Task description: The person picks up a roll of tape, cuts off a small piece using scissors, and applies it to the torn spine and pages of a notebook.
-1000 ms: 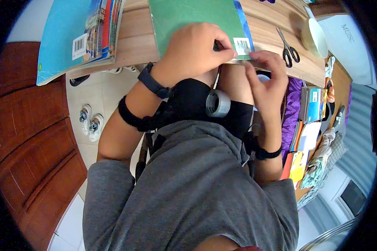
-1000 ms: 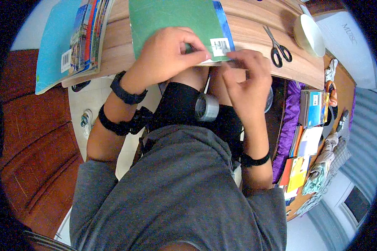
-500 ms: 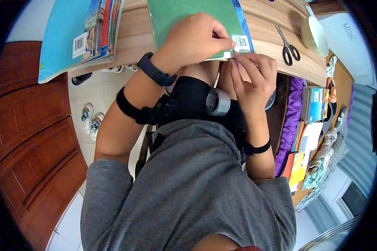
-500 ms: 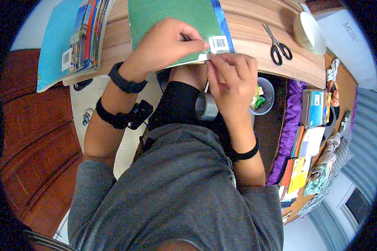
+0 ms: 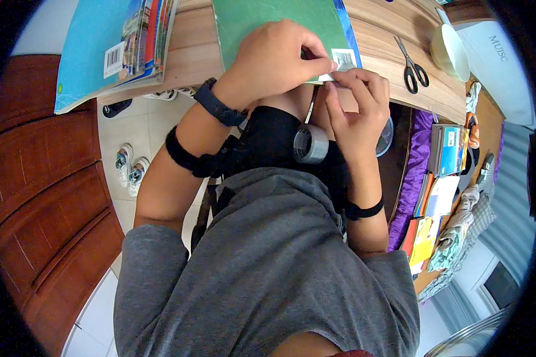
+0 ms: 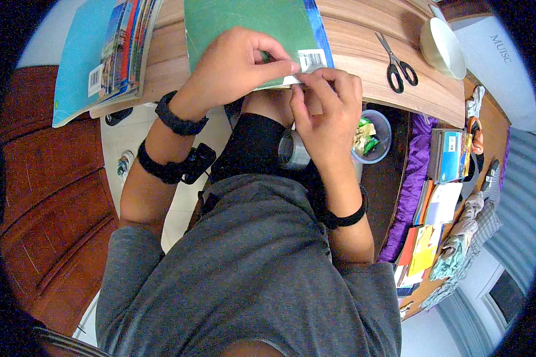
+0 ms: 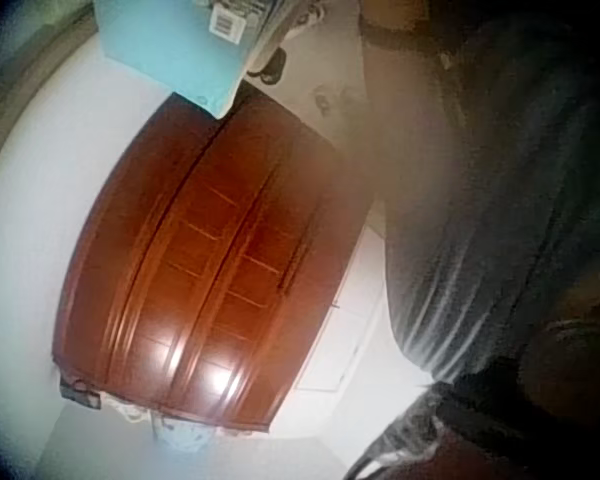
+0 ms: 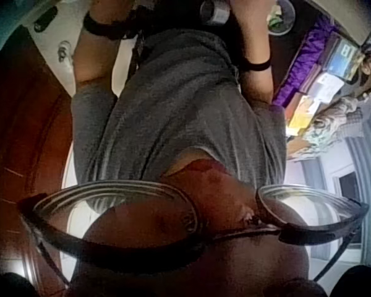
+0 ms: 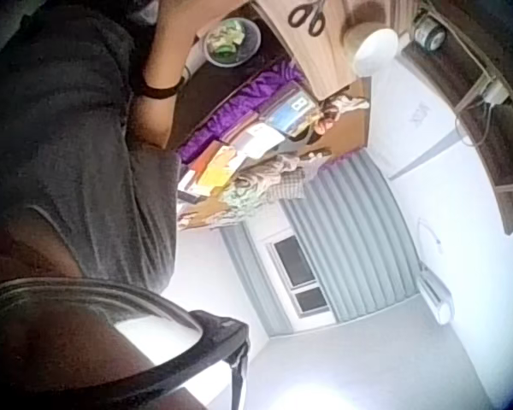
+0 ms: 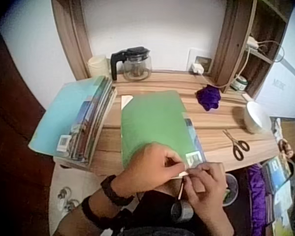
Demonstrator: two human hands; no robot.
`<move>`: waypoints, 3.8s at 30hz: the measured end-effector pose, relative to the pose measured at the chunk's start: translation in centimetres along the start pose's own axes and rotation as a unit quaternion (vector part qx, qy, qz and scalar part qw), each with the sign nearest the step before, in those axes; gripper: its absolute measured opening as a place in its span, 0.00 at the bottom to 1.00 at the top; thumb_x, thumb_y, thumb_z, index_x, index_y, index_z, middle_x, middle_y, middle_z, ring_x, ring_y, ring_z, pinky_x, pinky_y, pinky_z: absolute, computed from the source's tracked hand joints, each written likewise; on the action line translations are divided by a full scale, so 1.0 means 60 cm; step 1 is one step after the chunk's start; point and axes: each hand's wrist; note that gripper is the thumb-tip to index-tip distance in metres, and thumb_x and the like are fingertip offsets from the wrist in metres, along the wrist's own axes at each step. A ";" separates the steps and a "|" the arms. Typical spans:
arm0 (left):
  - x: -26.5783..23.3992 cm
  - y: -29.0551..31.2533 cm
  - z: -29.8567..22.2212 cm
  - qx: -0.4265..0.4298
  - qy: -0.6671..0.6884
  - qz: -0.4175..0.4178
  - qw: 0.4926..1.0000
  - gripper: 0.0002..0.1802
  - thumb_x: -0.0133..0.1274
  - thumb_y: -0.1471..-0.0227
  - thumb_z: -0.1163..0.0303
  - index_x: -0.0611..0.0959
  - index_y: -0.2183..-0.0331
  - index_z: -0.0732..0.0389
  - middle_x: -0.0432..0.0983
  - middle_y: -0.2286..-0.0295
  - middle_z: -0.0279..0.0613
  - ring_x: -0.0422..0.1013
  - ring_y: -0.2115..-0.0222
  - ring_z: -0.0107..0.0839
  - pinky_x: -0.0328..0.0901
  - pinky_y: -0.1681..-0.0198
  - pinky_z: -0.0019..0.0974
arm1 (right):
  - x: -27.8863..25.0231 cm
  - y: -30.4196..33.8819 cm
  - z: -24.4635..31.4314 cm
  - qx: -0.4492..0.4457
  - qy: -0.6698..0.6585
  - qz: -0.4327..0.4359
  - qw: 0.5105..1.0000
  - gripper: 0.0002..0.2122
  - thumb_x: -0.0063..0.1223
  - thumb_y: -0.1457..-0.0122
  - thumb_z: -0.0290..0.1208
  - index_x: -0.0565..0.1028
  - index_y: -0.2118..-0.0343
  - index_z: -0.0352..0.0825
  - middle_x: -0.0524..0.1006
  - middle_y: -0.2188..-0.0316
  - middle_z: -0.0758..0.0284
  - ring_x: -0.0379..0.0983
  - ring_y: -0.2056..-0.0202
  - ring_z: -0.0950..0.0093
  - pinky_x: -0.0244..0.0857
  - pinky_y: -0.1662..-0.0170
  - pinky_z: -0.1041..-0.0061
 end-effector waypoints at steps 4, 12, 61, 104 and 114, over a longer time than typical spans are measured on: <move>-0.001 0.010 -0.016 0.006 -0.035 -0.019 0.999 0.13 0.68 0.45 0.63 0.90 0.67 0.65 0.85 0.74 0.41 0.77 0.76 0.22 0.69 0.73 0.28 | -0.006 0.001 0.000 -0.033 0.030 0.022 0.999 0.14 0.69 0.54 0.25 0.85 0.61 0.38 0.78 0.63 0.66 0.71 0.60 0.63 0.67 0.56 0.65; 0.010 0.024 -0.017 0.084 -0.076 -0.077 0.991 0.11 0.70 0.50 0.60 0.91 0.69 0.58 0.81 0.75 0.38 0.69 0.82 0.27 0.62 0.78 0.33 | -0.014 0.003 -0.002 -0.095 0.071 0.028 0.993 0.16 0.69 0.57 0.22 0.85 0.61 0.39 0.80 0.63 0.67 0.73 0.60 0.63 0.69 0.56 0.65; 0.001 0.049 -0.003 0.200 -0.202 -0.044 0.958 0.19 0.69 0.55 0.69 0.90 0.57 0.54 0.74 0.68 0.40 0.74 0.68 0.40 0.70 0.65 0.40 | -0.024 0.029 -0.020 0.024 -0.214 0.042 0.976 0.06 0.68 0.48 0.21 0.84 0.67 0.36 0.86 0.59 0.66 0.74 0.52 0.65 0.63 0.43 0.65; -0.017 0.073 -0.039 0.170 -0.223 0.013 0.960 0.27 0.59 0.43 0.70 0.79 0.42 0.60 0.77 0.43 0.47 0.71 0.41 0.41 0.63 0.40 0.44 | -0.023 0.035 -0.005 0.106 -0.341 0.003 0.934 0.06 0.65 0.43 0.18 0.84 0.63 0.32 0.87 0.61 0.65 0.76 0.57 0.72 0.64 0.47 0.71; -0.034 0.078 -0.043 0.171 -0.205 0.037 0.963 0.20 0.59 0.45 0.73 0.83 0.50 0.67 0.78 0.47 0.55 0.73 0.44 0.51 0.68 0.39 0.47 | -0.027 0.028 0.012 0.227 -0.419 -0.018 0.879 0.05 0.62 0.39 0.18 0.83 0.61 0.30 0.85 0.62 0.63 0.78 0.58 0.76 0.68 0.49 0.76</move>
Point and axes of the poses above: each hand's wrist, its own y-axis away from the middle knuckle, its own x-axis out of the palm, z = x × y
